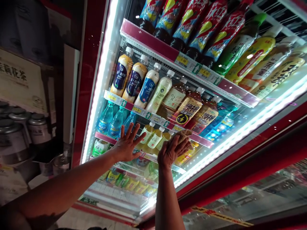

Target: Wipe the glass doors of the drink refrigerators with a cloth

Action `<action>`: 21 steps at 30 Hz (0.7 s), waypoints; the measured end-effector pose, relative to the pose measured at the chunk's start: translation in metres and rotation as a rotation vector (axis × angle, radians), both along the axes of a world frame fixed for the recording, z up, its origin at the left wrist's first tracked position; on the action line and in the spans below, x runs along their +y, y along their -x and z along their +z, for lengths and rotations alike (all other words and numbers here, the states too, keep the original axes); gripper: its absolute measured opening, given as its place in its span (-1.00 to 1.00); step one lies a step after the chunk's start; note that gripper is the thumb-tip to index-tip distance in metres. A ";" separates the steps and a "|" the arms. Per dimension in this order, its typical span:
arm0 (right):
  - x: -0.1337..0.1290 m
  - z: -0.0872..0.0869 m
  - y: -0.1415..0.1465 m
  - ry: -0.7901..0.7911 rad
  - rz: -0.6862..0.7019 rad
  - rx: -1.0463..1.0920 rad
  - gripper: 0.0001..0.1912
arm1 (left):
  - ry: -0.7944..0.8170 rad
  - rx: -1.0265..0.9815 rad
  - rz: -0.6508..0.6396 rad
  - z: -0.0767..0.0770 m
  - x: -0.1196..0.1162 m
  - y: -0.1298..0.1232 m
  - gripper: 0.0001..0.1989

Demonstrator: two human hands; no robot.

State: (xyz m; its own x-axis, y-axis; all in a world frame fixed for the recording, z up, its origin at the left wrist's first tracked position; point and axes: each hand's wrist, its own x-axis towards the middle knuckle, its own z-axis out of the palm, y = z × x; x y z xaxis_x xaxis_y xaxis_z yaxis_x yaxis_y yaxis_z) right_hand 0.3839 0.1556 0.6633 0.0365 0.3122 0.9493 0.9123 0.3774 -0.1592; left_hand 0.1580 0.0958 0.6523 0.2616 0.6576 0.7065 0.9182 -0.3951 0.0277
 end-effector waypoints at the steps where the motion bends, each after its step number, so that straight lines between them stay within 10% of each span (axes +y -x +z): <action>1: 0.000 0.002 0.009 0.023 0.013 -0.002 -0.26 | -0.004 -0.001 0.001 0.000 0.000 0.001 0.10; 8: -0.011 -0.025 0.020 0.108 0.049 -0.180 -0.37 | -0.060 0.038 -0.019 -0.001 -0.006 0.016 -0.06; 16: -0.010 0.010 0.060 0.092 0.017 0.006 -0.29 | -0.097 0.040 -0.055 0.011 -0.020 0.028 -0.21; 21: -0.012 -0.010 0.062 0.158 0.053 -0.184 -0.36 | -0.233 -0.073 -0.078 0.017 -0.025 0.049 -0.53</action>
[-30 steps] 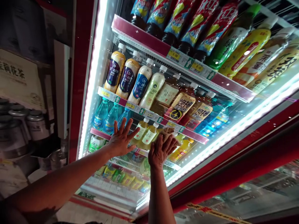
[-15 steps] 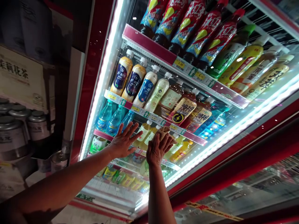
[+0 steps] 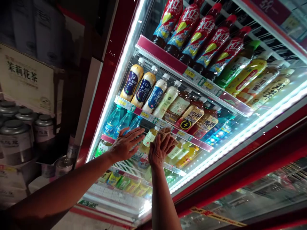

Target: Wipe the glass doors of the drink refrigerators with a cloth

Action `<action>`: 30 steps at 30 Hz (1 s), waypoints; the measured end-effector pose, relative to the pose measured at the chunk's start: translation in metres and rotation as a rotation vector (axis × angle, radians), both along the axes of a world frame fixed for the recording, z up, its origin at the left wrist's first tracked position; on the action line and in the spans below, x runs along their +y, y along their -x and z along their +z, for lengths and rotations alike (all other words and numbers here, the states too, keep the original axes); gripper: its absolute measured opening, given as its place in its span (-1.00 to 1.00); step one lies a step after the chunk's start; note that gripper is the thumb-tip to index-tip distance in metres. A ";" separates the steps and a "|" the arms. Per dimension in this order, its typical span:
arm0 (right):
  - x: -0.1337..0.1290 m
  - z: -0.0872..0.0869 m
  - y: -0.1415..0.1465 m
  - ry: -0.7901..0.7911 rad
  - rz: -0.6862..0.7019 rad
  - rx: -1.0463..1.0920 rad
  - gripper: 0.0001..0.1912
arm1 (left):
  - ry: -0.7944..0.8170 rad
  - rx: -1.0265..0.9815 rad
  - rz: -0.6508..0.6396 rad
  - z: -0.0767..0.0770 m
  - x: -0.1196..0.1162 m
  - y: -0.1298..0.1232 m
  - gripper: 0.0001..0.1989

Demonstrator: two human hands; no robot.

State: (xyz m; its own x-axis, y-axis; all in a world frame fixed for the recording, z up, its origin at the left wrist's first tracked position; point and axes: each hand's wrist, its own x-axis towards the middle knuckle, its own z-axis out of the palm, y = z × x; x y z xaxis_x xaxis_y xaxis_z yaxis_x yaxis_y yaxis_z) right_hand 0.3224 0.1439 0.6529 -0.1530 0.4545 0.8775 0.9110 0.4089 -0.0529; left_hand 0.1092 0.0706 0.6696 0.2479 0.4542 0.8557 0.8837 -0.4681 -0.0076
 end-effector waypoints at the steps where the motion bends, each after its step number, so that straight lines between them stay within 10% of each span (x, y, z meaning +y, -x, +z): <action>1: -0.001 -0.005 -0.004 0.003 0.010 -0.037 -0.38 | -0.035 -0.046 0.024 0.000 -0.001 0.007 -0.55; 10: -0.003 0.004 0.042 -0.084 -0.008 0.175 -0.27 | 0.063 -0.137 0.251 -0.015 -0.003 0.070 -0.10; 17: -0.005 -0.011 0.050 -0.070 0.045 -0.027 -0.34 | 0.131 -0.047 0.249 -0.020 -0.007 0.084 -0.15; 25: -0.002 0.021 0.098 -0.202 -0.021 0.141 -0.22 | 0.118 -0.064 0.219 -0.019 -0.007 0.084 -0.06; 30: -0.007 0.001 0.092 -0.192 0.053 -0.073 -0.32 | 0.060 -0.072 0.191 -0.017 -0.014 0.091 -0.24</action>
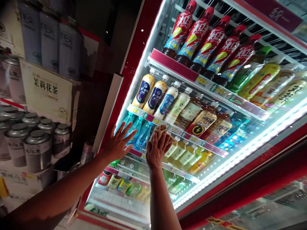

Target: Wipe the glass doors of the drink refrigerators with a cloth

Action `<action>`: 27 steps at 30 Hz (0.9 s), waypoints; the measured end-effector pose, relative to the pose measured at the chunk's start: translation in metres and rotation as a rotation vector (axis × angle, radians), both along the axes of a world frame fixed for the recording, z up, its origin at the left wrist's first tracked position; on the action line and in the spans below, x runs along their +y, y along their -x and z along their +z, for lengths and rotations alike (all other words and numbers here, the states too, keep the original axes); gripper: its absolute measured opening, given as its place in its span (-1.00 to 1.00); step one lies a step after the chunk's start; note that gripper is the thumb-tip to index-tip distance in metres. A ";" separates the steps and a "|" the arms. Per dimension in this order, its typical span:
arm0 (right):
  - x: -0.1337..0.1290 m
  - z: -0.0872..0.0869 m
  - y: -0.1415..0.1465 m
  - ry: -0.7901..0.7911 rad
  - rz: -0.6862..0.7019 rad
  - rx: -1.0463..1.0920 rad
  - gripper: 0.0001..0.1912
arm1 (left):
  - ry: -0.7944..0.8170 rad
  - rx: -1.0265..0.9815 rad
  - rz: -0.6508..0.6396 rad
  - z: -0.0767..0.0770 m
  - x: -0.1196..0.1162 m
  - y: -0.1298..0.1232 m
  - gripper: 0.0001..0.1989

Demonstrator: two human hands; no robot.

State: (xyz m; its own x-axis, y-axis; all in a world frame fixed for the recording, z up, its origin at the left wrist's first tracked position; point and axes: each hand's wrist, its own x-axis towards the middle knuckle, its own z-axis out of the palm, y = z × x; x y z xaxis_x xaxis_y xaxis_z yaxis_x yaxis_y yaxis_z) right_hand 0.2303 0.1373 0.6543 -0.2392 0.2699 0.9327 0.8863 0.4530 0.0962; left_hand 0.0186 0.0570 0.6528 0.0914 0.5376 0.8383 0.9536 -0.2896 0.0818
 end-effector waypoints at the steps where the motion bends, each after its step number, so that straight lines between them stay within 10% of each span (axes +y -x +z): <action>1: -0.001 -0.003 -0.005 -0.002 0.004 -0.030 -0.33 | -0.015 -0.002 -0.009 0.001 -0.001 0.002 -0.28; 9: 0.002 0.026 0.033 0.061 -0.044 0.218 -0.27 | -0.182 -0.055 -0.076 0.016 0.004 0.016 -0.34; 17: -0.006 -0.002 0.034 -0.018 0.008 -0.063 -0.30 | -0.130 -0.022 -0.039 0.005 0.014 0.025 -0.14; 27: -0.010 0.020 0.089 -0.048 0.008 0.009 -0.28 | -0.070 0.008 -0.027 0.010 0.004 0.026 -0.03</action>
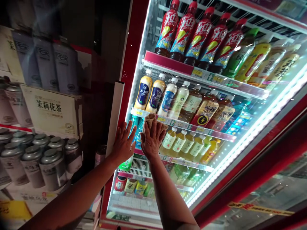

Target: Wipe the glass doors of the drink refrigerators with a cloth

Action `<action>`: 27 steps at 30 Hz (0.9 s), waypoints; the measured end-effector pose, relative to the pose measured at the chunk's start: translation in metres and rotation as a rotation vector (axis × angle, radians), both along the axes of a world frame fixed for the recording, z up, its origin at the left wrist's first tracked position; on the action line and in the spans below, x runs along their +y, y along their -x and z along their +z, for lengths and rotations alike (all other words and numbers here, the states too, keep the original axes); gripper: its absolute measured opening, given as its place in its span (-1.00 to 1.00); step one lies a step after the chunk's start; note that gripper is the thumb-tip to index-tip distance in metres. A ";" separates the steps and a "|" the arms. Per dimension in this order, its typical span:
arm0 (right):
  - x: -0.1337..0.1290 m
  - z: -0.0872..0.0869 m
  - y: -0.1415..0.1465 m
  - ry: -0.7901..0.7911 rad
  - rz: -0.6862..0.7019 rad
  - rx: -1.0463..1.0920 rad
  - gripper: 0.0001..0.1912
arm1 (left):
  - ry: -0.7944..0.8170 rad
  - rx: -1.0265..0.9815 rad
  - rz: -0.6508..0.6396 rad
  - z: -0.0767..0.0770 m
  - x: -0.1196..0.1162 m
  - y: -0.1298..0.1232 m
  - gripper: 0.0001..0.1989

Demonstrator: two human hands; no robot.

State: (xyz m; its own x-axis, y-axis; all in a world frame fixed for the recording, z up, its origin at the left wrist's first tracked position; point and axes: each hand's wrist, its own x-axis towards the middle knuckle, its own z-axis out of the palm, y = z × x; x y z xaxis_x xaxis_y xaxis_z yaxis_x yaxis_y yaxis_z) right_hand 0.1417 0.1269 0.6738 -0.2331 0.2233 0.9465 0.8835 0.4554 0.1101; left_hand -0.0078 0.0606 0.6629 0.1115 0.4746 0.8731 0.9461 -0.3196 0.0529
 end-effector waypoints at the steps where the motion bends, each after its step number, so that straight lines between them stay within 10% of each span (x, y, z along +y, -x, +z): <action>1: -0.002 -0.004 -0.001 -0.002 0.005 -0.033 -0.30 | 0.005 -0.001 0.002 0.000 -0.001 0.000 -0.03; 20: -0.017 -0.001 0.034 0.159 0.063 -0.128 -0.38 | -0.099 -0.037 -0.233 0.021 -0.034 0.015 -0.14; 27: -0.009 0.016 0.076 0.100 0.034 0.007 -0.35 | -0.203 0.096 -0.079 0.036 -0.039 0.034 -0.21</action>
